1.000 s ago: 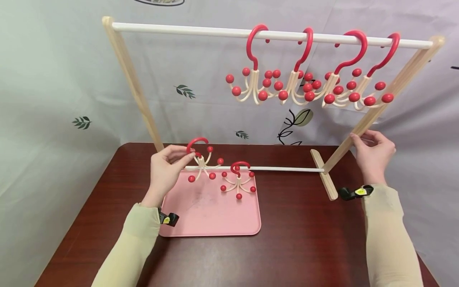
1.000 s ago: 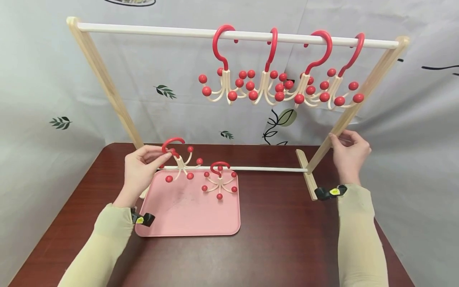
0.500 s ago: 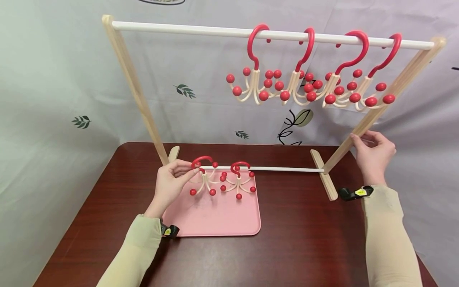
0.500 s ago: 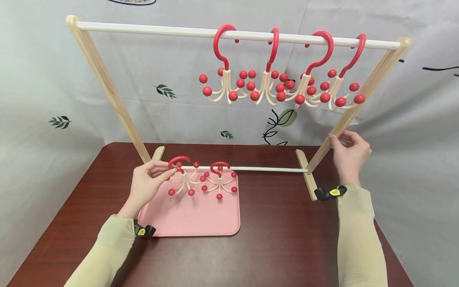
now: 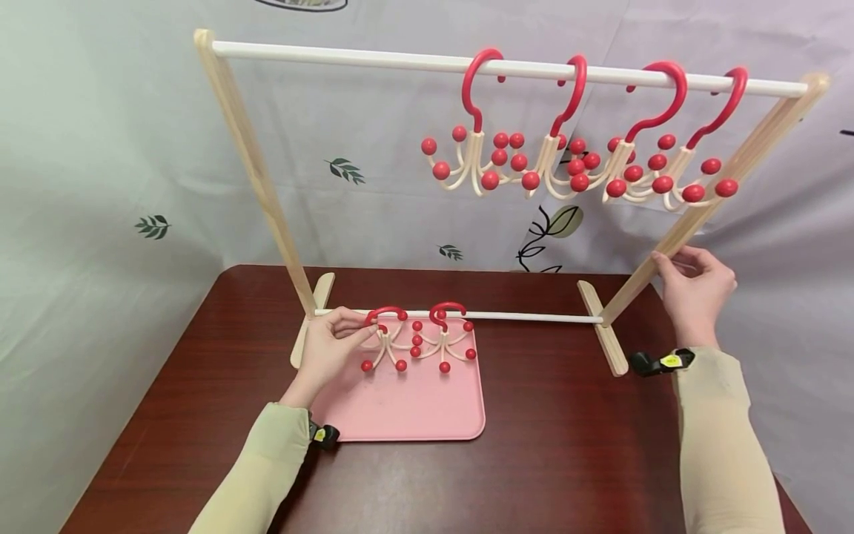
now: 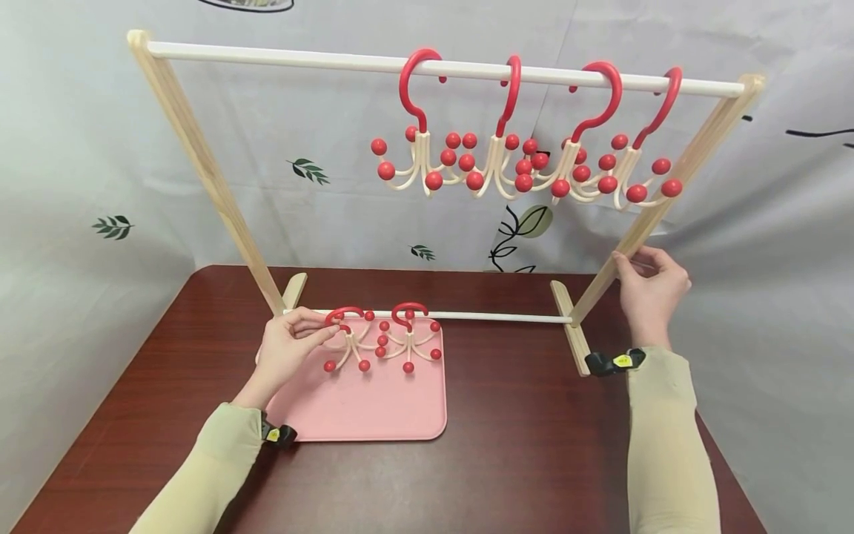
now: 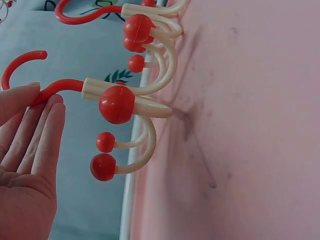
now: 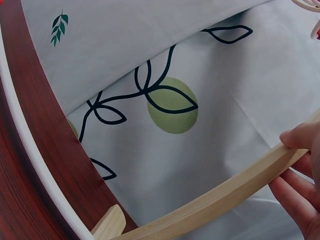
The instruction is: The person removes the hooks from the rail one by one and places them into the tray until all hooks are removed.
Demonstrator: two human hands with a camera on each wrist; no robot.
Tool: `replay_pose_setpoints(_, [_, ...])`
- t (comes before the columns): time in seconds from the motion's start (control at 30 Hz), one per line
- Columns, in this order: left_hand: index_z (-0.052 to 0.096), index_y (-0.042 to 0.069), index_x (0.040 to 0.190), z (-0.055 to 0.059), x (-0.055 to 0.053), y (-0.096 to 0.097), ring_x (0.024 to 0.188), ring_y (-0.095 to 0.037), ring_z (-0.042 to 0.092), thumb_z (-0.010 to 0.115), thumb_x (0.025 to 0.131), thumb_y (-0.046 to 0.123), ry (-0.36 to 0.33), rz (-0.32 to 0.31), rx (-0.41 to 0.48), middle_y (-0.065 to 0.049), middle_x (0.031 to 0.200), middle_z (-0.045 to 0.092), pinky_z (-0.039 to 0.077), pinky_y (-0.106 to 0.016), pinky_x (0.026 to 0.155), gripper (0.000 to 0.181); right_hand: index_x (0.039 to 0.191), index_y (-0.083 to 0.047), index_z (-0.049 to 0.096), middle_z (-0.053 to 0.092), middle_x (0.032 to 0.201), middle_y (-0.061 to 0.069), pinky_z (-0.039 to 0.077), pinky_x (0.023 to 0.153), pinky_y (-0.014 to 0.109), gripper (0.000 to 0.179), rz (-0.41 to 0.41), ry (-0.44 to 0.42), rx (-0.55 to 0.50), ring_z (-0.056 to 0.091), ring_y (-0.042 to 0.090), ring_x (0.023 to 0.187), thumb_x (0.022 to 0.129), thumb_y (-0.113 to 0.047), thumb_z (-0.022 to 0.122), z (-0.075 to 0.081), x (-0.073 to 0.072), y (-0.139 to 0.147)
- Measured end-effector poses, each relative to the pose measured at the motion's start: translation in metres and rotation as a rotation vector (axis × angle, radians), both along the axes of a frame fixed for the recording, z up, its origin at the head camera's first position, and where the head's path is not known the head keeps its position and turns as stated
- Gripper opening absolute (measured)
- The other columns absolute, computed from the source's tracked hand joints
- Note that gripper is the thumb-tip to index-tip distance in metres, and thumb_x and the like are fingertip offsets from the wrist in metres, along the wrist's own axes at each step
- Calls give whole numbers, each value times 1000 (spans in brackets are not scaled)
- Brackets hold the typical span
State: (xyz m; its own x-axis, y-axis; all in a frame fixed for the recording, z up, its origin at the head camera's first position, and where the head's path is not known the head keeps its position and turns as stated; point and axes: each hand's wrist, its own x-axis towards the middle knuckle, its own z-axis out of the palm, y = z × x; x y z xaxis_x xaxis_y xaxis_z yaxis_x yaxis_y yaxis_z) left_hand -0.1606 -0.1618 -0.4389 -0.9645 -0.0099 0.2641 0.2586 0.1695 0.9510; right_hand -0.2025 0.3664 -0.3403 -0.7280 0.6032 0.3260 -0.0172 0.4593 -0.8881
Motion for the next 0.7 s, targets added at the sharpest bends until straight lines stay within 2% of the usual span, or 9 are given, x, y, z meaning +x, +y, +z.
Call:
replay_pose_setpoints(0.13, [69, -6, 98, -5, -2, 2, 85, -9, 73, 81, 87, 1, -39, -4, 17, -19, 96, 75, 58, -22, 80, 18, 117, -9, 77, 69, 89, -15, 51, 69, 8, 37, -5, -5, 8, 67, -3, 80, 86, -28, 84, 0, 0, 0])
replay_pose_setpoints(0.3, [68, -7, 98, -6, -4, 3, 86, -11, 74, 81, 86, 0, -56, -10, 41, -21, 97, 75, 59, -24, 80, 18, 117, -10, 76, 69, 91, -15, 51, 69, 8, 38, -13, -22, 4, 67, -2, 80, 86, -29, 83, -1, 0, 0])
replay_pose_setpoints(0.53, [70, -2, 99, -4, -5, 3, 86, -11, 74, 81, 86, 1, -70, -2, 3, -14, 96, 76, 59, -25, 80, 17, 117, -9, 77, 68, 89, -16, 51, 68, 8, 38, -16, -9, 14, 66, -4, 79, 86, -29, 83, -1, 0, 0])
replay_pose_setpoints(0.7, [70, -2, 106, -4, -6, 2, 90, -17, 74, 82, 86, 1, -47, -32, -23, -17, 101, 75, 59, -27, 83, 23, 116, -9, 77, 69, 88, -16, 51, 68, 8, 37, -10, -1, 13, 67, -4, 79, 86, -28, 83, 0, 1, -1])
